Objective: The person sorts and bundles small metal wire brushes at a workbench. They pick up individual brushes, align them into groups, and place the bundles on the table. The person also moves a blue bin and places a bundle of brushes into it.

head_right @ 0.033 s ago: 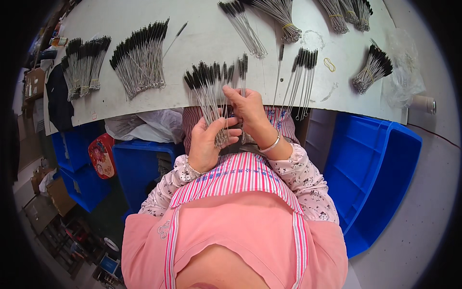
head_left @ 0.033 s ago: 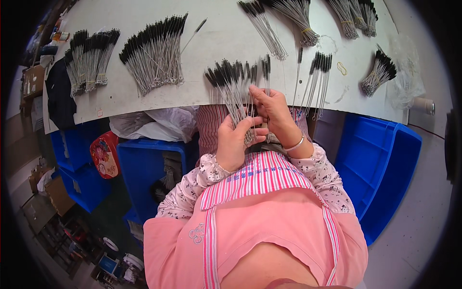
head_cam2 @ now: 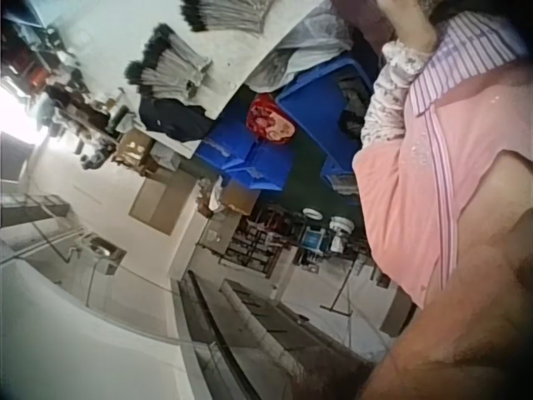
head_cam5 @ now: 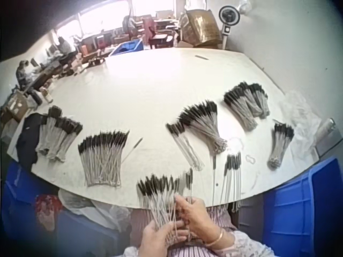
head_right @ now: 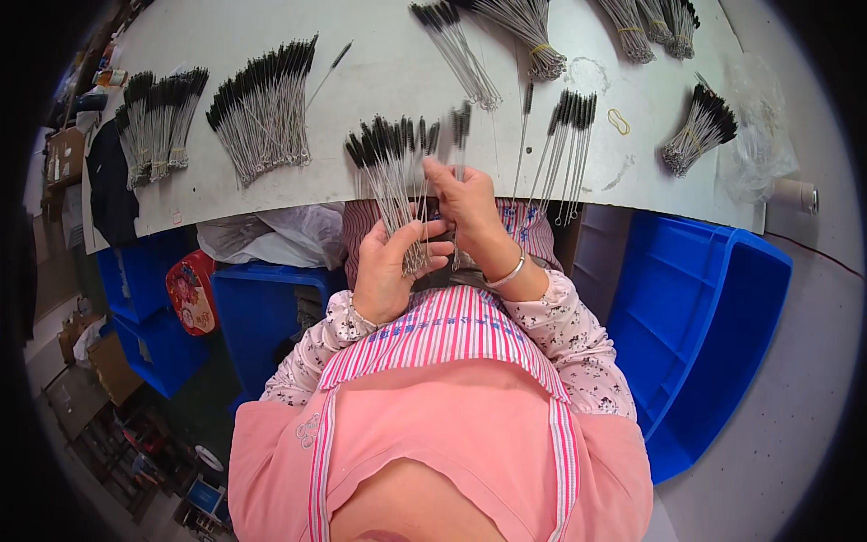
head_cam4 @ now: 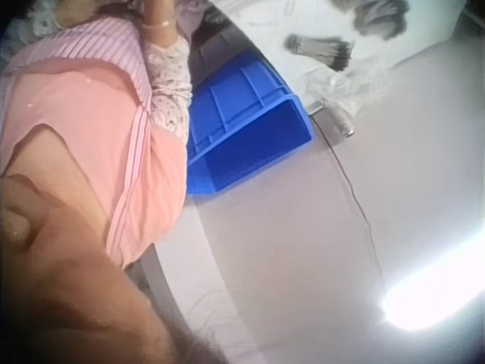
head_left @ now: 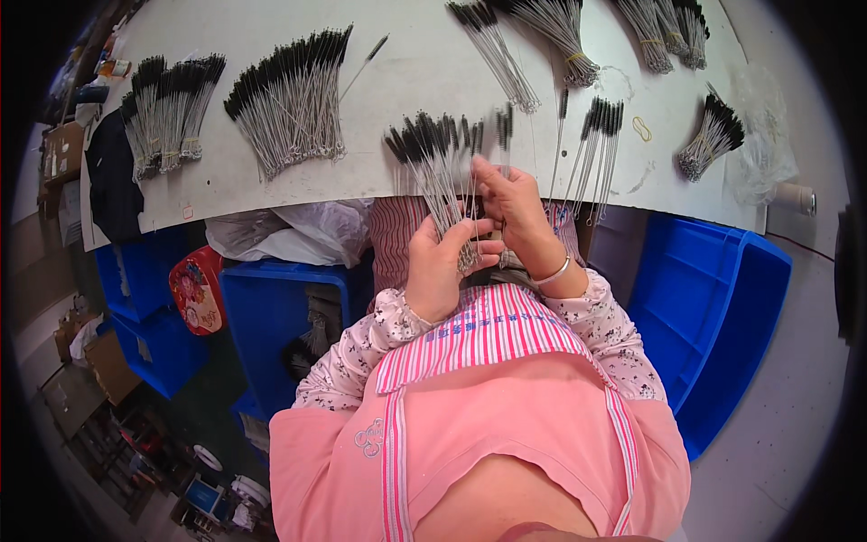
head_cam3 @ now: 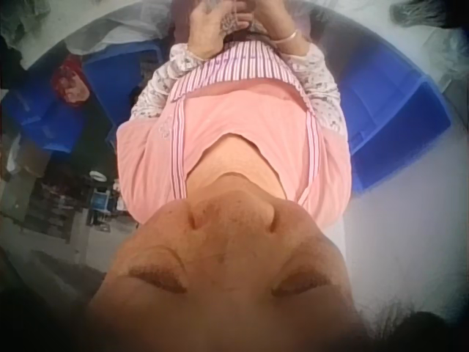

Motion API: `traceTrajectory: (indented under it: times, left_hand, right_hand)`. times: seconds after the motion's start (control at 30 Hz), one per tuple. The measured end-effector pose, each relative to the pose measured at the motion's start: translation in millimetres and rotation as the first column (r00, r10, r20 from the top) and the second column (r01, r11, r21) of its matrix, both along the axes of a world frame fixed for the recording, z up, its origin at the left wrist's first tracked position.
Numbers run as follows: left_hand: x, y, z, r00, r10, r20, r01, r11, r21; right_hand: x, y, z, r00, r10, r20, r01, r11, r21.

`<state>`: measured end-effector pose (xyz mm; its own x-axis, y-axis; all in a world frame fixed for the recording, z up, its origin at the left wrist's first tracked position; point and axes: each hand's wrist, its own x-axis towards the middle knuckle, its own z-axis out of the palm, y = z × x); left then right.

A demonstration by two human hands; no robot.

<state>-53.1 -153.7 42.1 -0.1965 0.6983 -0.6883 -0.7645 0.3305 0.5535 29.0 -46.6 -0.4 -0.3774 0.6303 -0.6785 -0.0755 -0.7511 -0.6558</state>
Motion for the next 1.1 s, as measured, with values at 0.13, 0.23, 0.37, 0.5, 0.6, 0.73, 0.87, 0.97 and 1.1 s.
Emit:
traceTrajectory:
  times: [0.13,0.23,0.37,0.5,0.6,0.73,0.87,0.97,1.1]
  left_hand:
    - [-0.4,-0.2,0.3,0.999,0.013,0.032,-0.013,1.0,-0.005]
    - [-0.2,-0.8,-1.5,0.999,0.01,0.042,-0.01,1.0,-0.008]
    - [-1.0,-1.9,-2.0,0.999,-0.009,0.046,0.009,1.0,0.007]
    - [0.1,-2.3,-1.2,0.998,0.007,0.06,-0.006,1.0,-0.007]
    - [-0.1,-3.2,-2.7,0.996,0.015,0.087,-0.015,1.0,-0.005]
    - [0.4,-2.4,-2.2,0.997,0.014,0.08,-0.013,1.0,-0.016]
    - [1.0,-1.9,-2.7,0.998,0.007,0.06,-0.005,0.999,-0.033]
    - [1.3,-1.5,-1.3,0.999,-0.003,0.053,0.005,0.999,-0.04]
    - [0.7,-1.6,-1.2,0.998,-0.005,0.064,0.007,0.999,-0.033]
  right_hand:
    - [3.2,2.8,-4.1,0.997,-0.074,0.015,0.071,0.991,0.11]
    - [1.8,3.6,-1.9,0.997,0.01,0.081,-0.021,0.989,0.144]
    - [0.7,1.0,3.8,0.999,0.045,0.028,-0.047,0.995,0.084]
    - [4.4,4.8,-3.7,0.999,0.037,-0.026,-0.036,0.999,0.036]
    - [4.5,5.4,-2.8,0.999,0.004,-0.034,-0.004,1.0,0.005]
    - [6.4,3.8,-2.3,0.998,-0.042,-0.044,0.042,0.999,0.006]
    - [8.1,2.4,-5.7,0.996,-0.078,-0.042,0.079,0.997,0.017]
    - [7.7,3.4,-4.7,0.998,-0.055,-0.029,0.055,0.998,0.014]
    - [7.4,3.5,-5.7,0.999,-0.033,-0.012,0.033,0.999,0.022]
